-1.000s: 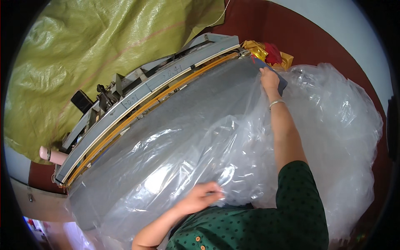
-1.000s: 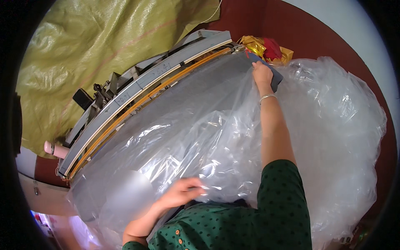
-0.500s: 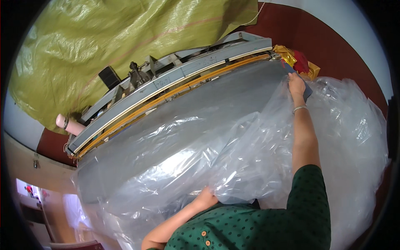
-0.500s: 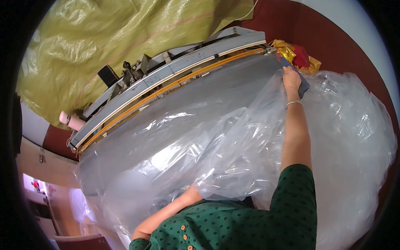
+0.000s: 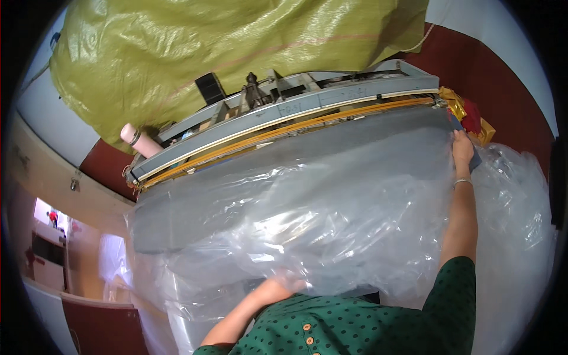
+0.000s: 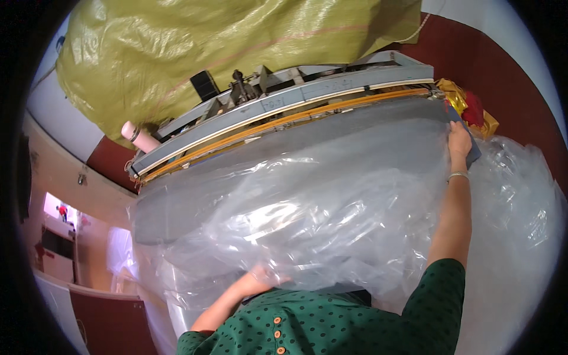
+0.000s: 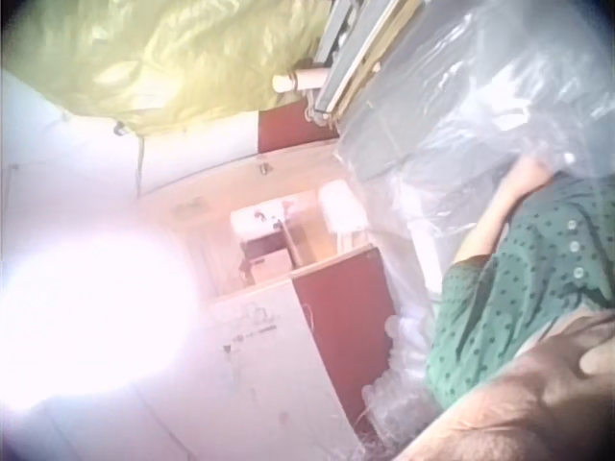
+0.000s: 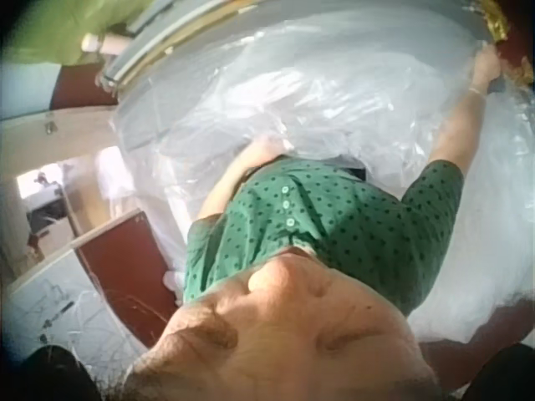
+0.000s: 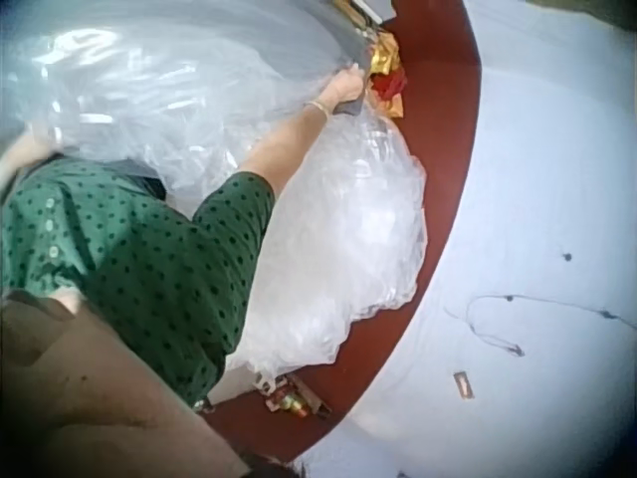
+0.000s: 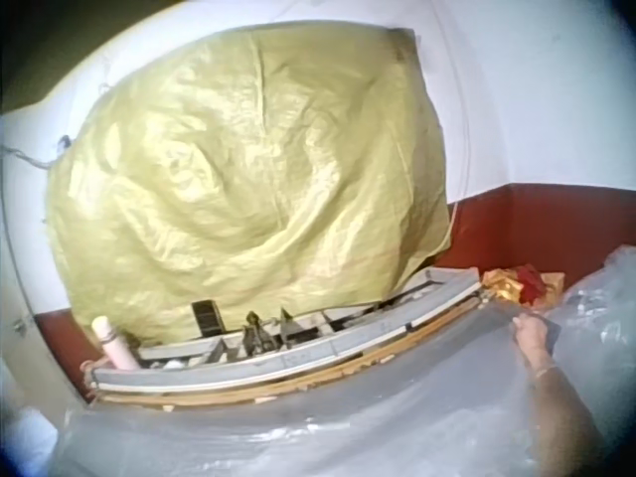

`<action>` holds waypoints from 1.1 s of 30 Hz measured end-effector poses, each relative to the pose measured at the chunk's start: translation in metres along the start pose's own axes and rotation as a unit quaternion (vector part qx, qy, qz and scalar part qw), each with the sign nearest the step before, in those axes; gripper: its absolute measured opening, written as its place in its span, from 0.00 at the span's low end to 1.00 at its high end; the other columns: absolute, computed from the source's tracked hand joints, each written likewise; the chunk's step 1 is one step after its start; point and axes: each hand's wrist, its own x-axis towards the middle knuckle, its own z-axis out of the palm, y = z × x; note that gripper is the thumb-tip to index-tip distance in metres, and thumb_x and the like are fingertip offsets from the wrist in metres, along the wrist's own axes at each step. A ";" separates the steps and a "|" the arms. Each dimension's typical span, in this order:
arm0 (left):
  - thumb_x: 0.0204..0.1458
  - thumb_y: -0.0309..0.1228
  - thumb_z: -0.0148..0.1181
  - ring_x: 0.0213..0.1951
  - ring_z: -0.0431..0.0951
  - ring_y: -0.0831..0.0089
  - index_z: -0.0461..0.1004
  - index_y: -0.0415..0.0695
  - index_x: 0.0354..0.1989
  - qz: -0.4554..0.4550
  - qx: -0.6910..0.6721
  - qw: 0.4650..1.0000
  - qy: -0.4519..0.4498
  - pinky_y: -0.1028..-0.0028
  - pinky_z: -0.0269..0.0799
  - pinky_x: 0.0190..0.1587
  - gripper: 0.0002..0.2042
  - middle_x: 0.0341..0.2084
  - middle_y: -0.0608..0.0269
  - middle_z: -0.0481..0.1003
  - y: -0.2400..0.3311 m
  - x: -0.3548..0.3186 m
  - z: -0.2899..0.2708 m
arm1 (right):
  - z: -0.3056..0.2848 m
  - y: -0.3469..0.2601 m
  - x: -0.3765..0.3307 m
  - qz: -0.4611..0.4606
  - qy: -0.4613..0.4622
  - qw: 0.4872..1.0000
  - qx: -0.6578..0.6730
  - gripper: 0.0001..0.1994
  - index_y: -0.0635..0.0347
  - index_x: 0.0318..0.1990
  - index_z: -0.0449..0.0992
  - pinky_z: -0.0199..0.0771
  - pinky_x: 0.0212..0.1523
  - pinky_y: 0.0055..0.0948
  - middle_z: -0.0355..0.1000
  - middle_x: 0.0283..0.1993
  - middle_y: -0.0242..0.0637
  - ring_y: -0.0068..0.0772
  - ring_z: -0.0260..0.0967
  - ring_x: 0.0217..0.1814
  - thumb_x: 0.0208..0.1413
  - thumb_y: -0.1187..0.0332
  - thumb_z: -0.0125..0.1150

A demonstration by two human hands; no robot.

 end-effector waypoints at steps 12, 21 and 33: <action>0.55 0.33 0.45 0.40 0.68 0.69 0.67 0.39 0.35 0.454 -0.359 0.590 0.562 0.71 0.66 0.44 0.09 0.34 0.57 0.68 -0.007 -0.091 -0.082 | 0.006 0.046 0.011 0.006 -0.003 1.000 -0.019 0.19 0.57 0.36 0.70 0.63 0.38 0.49 0.70 0.38 0.51 0.58 0.65 0.41 0.59 0.52 0.38; 0.57 0.39 0.43 0.38 0.72 0.68 0.69 0.38 0.37 -0.032 -0.003 0.910 0.414 0.67 0.69 0.39 0.15 0.31 0.57 0.70 -0.149 0.001 -0.007 | 0.011 0.026 0.006 -0.024 0.006 0.999 0.033 0.19 0.57 0.37 0.70 0.64 0.38 0.47 0.70 0.37 0.50 0.55 0.66 0.41 0.60 0.52 0.38; 0.55 0.37 0.48 0.39 0.70 0.71 0.65 0.46 0.48 0.388 -0.496 0.568 0.530 0.71 0.68 0.44 0.14 0.38 0.62 0.69 -0.048 -0.074 -0.056 | 0.020 0.052 0.017 0.011 -0.013 1.000 0.023 0.22 0.59 0.42 0.70 0.63 0.43 0.46 0.70 0.41 0.50 0.56 0.65 0.45 0.59 0.50 0.35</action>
